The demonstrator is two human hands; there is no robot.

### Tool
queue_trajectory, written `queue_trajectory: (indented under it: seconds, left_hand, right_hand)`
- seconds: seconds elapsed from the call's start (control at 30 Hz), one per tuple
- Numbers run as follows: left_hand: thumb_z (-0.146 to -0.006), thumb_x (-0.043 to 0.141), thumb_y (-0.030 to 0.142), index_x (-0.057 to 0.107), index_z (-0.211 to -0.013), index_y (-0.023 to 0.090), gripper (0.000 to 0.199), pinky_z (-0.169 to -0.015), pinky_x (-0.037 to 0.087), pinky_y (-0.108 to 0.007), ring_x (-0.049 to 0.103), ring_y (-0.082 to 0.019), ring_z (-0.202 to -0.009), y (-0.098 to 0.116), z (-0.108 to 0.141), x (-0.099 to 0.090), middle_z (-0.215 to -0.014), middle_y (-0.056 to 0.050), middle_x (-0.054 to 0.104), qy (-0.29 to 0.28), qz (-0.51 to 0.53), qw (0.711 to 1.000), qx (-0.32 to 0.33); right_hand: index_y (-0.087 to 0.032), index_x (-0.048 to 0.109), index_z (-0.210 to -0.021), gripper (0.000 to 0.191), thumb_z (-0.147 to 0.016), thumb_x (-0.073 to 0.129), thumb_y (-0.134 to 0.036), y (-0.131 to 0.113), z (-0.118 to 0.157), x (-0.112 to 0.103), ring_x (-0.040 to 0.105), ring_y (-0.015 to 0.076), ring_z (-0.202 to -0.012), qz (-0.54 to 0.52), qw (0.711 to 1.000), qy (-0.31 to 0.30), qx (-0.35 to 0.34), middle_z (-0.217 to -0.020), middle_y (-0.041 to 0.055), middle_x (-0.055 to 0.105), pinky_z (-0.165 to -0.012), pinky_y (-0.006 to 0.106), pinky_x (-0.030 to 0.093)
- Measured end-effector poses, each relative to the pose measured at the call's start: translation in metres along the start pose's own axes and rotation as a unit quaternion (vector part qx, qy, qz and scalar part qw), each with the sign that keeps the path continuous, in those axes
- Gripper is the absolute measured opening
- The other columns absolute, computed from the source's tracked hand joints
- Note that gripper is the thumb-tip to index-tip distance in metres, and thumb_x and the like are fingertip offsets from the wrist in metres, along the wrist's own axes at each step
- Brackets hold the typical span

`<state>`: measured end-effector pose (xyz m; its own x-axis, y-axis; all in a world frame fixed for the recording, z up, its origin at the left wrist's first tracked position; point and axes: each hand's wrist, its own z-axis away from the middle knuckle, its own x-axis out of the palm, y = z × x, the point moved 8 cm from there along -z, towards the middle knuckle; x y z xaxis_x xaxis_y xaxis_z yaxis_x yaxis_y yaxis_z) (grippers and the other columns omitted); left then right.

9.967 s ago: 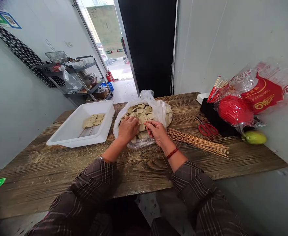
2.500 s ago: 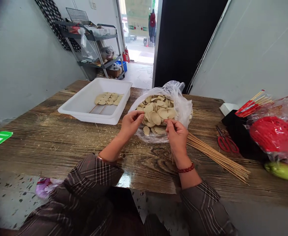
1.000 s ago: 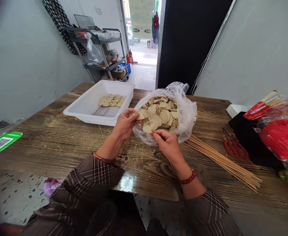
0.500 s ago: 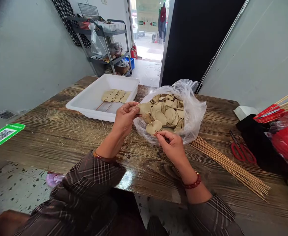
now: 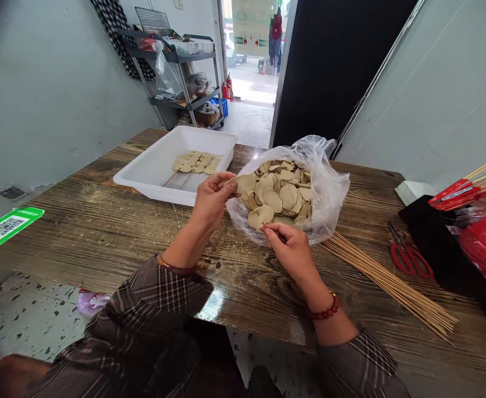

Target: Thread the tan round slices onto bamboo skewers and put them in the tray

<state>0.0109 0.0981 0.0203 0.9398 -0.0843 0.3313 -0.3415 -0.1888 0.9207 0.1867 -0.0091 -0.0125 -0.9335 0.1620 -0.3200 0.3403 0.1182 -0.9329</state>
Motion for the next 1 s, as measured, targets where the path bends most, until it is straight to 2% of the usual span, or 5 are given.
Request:
queue_trajectory:
  seconds: [0.5, 0.67, 1.0]
  left_hand:
    - [-0.069, 0.071, 0.02, 0.068, -0.078, 0.017, 0.009, -0.064, 0.049, -0.022, 0.054, -0.009, -0.066, 0.0, 0.003, 0.004, -0.076, 0.001, 0.063, -0.009, -0.053, 0.998, 0.02]
    - [-0.07, 0.072, 0.019, 0.069, -0.077, 0.017, 0.008, -0.066, 0.047, -0.021, 0.056, -0.009, -0.069, -0.003, 0.003, 0.004, -0.075, 0.0, 0.064, -0.016, -0.065, 0.997, 0.022]
    - [-0.066, 0.076, 0.024, 0.065, -0.078, 0.015, 0.018, -0.066, 0.053, -0.025, 0.06, -0.011, -0.068, -0.018, 0.006, 0.01, -0.076, 0.0, 0.063, -0.035, -0.001, 0.999, -0.034]
  right_hand:
    - [-0.015, 0.075, -0.084, 0.028, -0.083, 0.06, -0.039, 0.007, -0.003, -0.001, 0.042, 0.0102, -0.047, -0.005, 1.0, 0.007, 0.001, -0.054, -0.0005, 0.055, -0.043, 0.023, 0.029]
    - [-0.015, 0.075, -0.085, 0.027, -0.083, 0.061, -0.039, 0.005, -0.003, -0.003, 0.044, 0.0112, -0.049, 0.006, 1.0, 0.017, -0.007, -0.059, 0.0019, 0.059, -0.043, 0.023, 0.03]
    - [-0.016, 0.075, -0.086, 0.026, -0.084, 0.061, -0.037, 0.005, -0.004, -0.003, 0.047, 0.0119, -0.05, 0.008, 1.0, 0.022, -0.017, -0.061, 0.0018, 0.062, -0.045, 0.024, 0.034]
